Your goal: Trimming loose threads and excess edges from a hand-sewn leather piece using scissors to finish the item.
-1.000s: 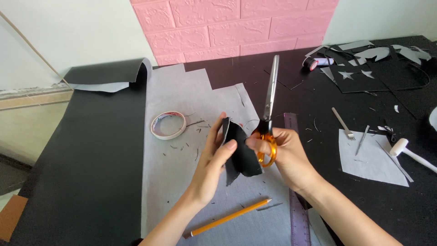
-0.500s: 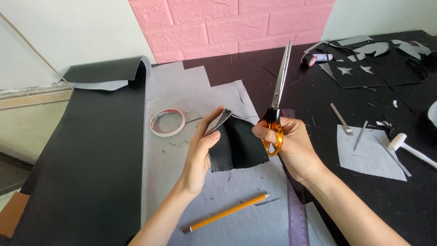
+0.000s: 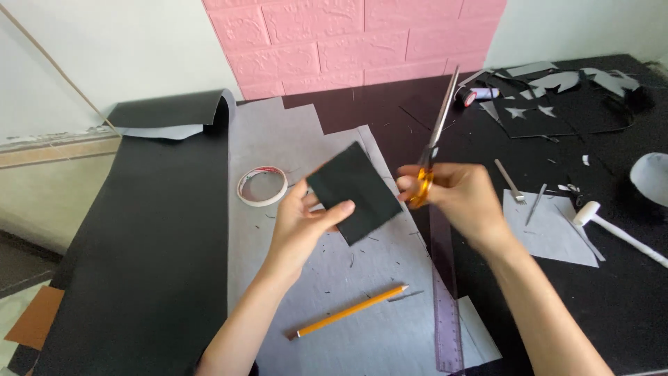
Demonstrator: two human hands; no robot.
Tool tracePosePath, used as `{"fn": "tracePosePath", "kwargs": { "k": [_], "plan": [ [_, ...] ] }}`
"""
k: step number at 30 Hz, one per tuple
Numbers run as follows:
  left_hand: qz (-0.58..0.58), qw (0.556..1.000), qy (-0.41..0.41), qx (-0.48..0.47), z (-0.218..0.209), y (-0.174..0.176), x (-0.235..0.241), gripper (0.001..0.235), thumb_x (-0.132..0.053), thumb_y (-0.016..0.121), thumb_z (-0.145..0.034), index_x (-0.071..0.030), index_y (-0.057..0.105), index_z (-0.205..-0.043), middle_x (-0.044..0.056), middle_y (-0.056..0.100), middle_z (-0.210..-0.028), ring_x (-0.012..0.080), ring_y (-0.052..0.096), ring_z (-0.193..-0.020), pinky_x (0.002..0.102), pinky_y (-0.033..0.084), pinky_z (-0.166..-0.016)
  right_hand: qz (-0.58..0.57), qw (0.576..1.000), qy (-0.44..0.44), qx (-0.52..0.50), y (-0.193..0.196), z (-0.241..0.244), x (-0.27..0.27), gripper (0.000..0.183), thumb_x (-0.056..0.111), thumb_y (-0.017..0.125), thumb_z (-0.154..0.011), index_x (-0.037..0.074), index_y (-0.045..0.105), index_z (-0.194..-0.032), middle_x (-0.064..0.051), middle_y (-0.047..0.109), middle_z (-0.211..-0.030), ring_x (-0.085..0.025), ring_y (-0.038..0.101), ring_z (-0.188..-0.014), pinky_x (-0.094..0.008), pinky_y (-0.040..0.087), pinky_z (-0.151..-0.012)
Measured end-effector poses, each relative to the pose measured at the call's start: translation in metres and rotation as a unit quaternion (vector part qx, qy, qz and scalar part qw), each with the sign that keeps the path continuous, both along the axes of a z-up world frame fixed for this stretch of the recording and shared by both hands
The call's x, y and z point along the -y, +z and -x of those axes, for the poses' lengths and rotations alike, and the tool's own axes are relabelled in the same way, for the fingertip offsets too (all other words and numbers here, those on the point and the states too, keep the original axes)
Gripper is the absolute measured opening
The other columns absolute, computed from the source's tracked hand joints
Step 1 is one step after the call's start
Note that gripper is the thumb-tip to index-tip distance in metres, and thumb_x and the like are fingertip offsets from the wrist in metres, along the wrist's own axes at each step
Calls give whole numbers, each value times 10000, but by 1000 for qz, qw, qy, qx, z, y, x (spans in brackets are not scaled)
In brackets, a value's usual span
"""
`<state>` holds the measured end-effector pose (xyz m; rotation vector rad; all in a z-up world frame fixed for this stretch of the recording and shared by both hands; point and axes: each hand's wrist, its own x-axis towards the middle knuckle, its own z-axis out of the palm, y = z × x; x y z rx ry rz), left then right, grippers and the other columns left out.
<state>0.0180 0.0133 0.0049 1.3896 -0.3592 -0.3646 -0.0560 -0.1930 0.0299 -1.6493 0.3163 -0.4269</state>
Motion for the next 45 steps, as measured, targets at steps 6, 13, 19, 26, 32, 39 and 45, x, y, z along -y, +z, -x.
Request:
{"fn": "tracePosePath", "kwargs": {
  "k": [6,13,19,26,32,39,45],
  "plan": [
    [-9,995,91,-46,-14,1,-13,566,-142,888,-764,-26,667,-1271,166,725,-1046,275,763,-853,386,633,-756,289,928,-87,-220,9,17,35,295,27,800,-862,-142,756,-1099,-330,761,-949,-411,764,-888,-422,598,-785],
    [12,990,89,-109,-29,-20,-16,553,-156,891,-785,-22,638,-1258,152,699,-1063,285,752,-914,377,636,-841,413,871,-123,-235,-50,-8,105,263,68,799,-906,-48,784,-1142,-265,775,-942,-346,781,-797,-397,631,-669],
    [25,989,71,-128,-6,10,-20,498,-158,893,-775,-27,627,-1174,118,654,-1009,242,719,-860,352,628,-839,658,687,-145,-273,-86,-10,118,122,230,812,-840,249,839,-957,-19,791,-838,-220,785,-828,-353,650,-708],
    [88,984,75,-138,-29,-2,-9,554,-188,900,-756,-42,598,-1197,65,600,-994,190,688,-860,306,623,-824,572,818,-31,-51,2,56,-59,124,107,687,-897,121,810,-911,-164,729,-769,-389,750,-747,-465,610,-683],
    [270,925,136,-232,-78,-3,3,342,-108,824,-733,-64,693,-1046,58,757,-1025,120,691,-848,204,574,-663,267,870,412,-47,2,105,-192,536,583,675,-769,139,717,-1066,13,784,-1027,-143,773,-881,-252,540,-757],
    [308,916,160,-202,-78,51,-18,380,-84,827,-724,-19,690,-1072,97,743,-1014,138,667,-797,185,570,-587,302,918,255,-3,-25,126,-227,487,645,698,-773,164,657,-833,3,721,-788,-252,705,-750,-346,515,-685],
    [324,914,168,-177,-68,83,-29,346,-60,806,-745,-15,694,-1069,96,739,-1008,146,670,-779,191,568,-581,234,898,341,149,-181,17,-300,424,457,494,-1052,54,567,-942,-108,574,-891,-284,608,-802,-374,495,-749]
  ]
}}
